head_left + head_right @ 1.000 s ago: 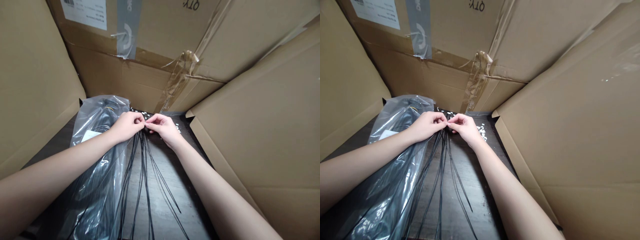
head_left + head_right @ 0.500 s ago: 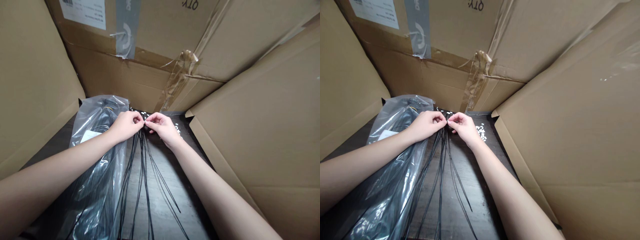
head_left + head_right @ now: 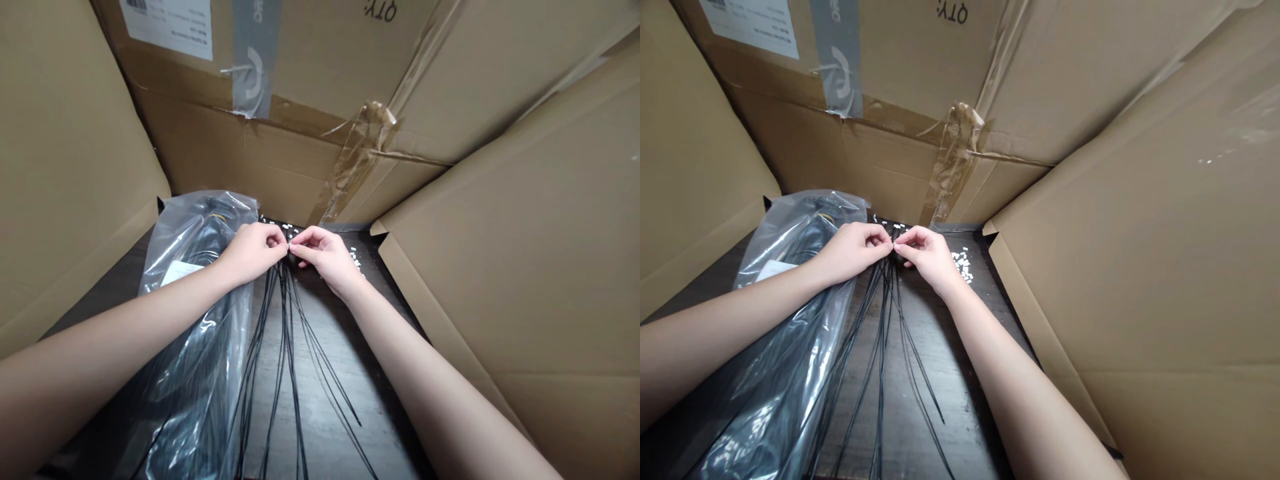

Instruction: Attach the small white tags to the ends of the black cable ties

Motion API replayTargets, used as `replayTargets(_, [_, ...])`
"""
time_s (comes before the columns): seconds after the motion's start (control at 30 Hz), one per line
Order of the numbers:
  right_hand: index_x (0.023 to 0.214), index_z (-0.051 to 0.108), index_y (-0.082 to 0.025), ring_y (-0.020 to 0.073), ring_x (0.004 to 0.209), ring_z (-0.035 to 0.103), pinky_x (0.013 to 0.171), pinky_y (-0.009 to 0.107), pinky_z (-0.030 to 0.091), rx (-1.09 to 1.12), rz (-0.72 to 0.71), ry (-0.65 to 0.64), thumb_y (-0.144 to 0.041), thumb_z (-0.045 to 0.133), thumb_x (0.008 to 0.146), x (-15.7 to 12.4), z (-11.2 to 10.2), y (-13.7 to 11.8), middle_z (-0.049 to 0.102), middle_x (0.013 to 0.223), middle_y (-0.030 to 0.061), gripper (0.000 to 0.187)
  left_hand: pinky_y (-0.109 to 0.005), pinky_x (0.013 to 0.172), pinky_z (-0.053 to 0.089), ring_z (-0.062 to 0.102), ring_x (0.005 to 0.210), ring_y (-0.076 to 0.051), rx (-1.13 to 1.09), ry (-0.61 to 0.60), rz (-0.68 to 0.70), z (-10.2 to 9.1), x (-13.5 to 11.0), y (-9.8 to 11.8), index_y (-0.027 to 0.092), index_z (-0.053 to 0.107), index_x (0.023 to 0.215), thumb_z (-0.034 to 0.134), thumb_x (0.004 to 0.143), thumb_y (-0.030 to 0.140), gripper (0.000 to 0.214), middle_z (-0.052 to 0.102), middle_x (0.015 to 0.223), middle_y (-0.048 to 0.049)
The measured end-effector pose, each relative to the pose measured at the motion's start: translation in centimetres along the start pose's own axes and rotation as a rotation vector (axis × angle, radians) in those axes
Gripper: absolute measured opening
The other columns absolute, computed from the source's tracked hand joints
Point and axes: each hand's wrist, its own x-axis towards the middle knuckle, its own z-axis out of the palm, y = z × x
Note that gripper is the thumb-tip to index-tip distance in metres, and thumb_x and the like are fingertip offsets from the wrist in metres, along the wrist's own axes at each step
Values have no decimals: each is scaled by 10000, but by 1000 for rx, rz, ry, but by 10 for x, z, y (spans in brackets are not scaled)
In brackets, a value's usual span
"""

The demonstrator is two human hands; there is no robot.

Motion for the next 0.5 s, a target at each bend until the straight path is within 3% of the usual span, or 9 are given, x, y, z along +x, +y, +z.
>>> replayTargets(0.5, [762, 661, -165, 86, 648, 549, 512, 198, 483, -11, -1, 3, -415, 888, 585, 1, 0, 2, 641, 757, -10, 381, -248, 686, 410, 606, 681, -127, -25, -38, 10, 1, 0, 0, 146, 743, 788, 620, 824, 205, 141, 726, 743, 0])
